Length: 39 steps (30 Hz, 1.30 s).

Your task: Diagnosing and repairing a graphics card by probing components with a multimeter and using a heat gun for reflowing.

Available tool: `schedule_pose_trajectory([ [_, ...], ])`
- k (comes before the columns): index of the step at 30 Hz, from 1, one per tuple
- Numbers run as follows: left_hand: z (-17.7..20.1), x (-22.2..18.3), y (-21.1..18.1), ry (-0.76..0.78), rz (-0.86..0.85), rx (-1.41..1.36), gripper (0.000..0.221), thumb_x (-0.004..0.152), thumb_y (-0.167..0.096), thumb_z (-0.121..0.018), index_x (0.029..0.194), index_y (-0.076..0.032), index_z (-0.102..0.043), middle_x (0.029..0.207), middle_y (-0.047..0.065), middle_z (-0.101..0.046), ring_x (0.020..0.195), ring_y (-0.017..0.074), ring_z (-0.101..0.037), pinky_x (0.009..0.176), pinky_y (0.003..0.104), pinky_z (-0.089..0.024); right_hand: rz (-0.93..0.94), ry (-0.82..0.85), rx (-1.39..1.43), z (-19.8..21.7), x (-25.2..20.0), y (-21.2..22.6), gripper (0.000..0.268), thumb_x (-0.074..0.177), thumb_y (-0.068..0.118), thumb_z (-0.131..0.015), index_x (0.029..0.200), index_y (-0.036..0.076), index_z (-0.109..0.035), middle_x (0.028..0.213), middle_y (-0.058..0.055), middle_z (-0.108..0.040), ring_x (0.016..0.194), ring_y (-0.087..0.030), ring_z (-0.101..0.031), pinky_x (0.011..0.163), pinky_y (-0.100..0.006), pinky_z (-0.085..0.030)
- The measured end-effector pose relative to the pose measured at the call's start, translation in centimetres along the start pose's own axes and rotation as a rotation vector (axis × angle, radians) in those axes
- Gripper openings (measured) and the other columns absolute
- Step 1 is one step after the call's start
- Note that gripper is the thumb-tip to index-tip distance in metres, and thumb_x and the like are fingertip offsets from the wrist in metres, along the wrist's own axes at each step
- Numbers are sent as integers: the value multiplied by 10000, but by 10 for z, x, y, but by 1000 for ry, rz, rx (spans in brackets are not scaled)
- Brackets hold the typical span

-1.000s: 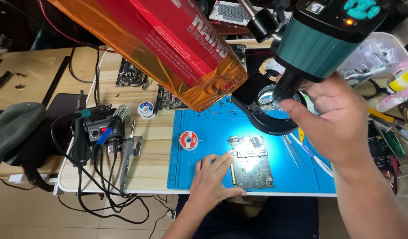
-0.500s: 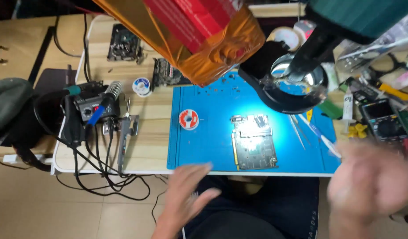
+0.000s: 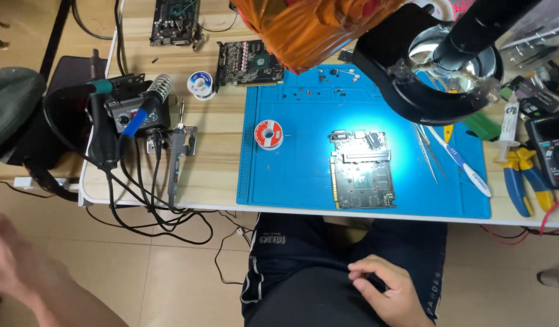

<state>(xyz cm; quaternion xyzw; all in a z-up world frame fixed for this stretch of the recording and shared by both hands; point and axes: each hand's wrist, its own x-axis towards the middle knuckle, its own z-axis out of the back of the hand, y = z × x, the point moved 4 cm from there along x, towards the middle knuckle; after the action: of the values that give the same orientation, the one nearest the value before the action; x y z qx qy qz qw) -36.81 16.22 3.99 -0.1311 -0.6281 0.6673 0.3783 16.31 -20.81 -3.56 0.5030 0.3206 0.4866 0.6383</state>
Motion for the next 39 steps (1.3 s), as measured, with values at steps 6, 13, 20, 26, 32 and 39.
schedule_pose_trajectory([
  [6, -59, 92, 91, 155, -152, -16, 321, 1164, -156, -840, 1095, -149, -526, 1052, 8, -559, 937, 136, -505, 848, 353, -439, -144, 2, -56, 2, -13, -28, 192, 951, 204, -773, 1053, 117, -909, 898, -40, -907, 805, -132, -852, 800, -268, -641],
  [13, -90, 26, -15, 390, -122, 189, 517, 1092, -459, -674, 1430, -70, -644, 1462, 117, -692, 1331, 244, -672, 1077, 398, -539, -238, 98, -18, -19, 2, -61, 226, 913, 201, -821, 1084, 112, -938, 912, -34, -920, 839, -118, -863, 797, -264, -620],
  [20, -113, 35, -11, 441, -223, 418, 532, 1109, -481, -695, 1410, -43, -724, 1338, 122, -763, 1178, 276, -721, 937, 446, -554, -270, 134, -13, -24, 14, -59, 234, 899, 175, -841, 1095, 117, -955, 901, -40, -918, 824, -137, -849, 798, -286, -635],
  [26, -150, 24, 3, 626, -102, 590, 515, 1040, -597, -665, 1291, -166, -794, 1133, 49, -810, 1060, 263, -744, 865, 432, -509, -400, 110, -29, -28, 13, -59, 255, 887, 151, -861, 1120, 125, -963, 940, -35, -934, 855, -121, -876, 788, -276, -648],
  [32, -183, 17, 13, 721, -173, 732, 799, 1103, -740, -800, 789, -61, -521, 725, 126, -449, 756, 307, -446, 717, 478, -389, -300, 136, -2, -26, 19, -38, 215, 926, 149, -840, 1122, 128, -927, 988, -18, -890, 870, -120, -841, 802, -270, -645],
  [39, -182, -11, -22, 670, -115, 656, 540, 1159, -544, -721, 1151, -5, -715, 968, 156, -682, 817, 350, -637, 684, 510, -493, -277, 149, 17, -24, 21, -27, 222, 940, 135, -820, 1138, 121, -918, 983, -22, -880, 880, -128, -828, 813, -273, -665],
])
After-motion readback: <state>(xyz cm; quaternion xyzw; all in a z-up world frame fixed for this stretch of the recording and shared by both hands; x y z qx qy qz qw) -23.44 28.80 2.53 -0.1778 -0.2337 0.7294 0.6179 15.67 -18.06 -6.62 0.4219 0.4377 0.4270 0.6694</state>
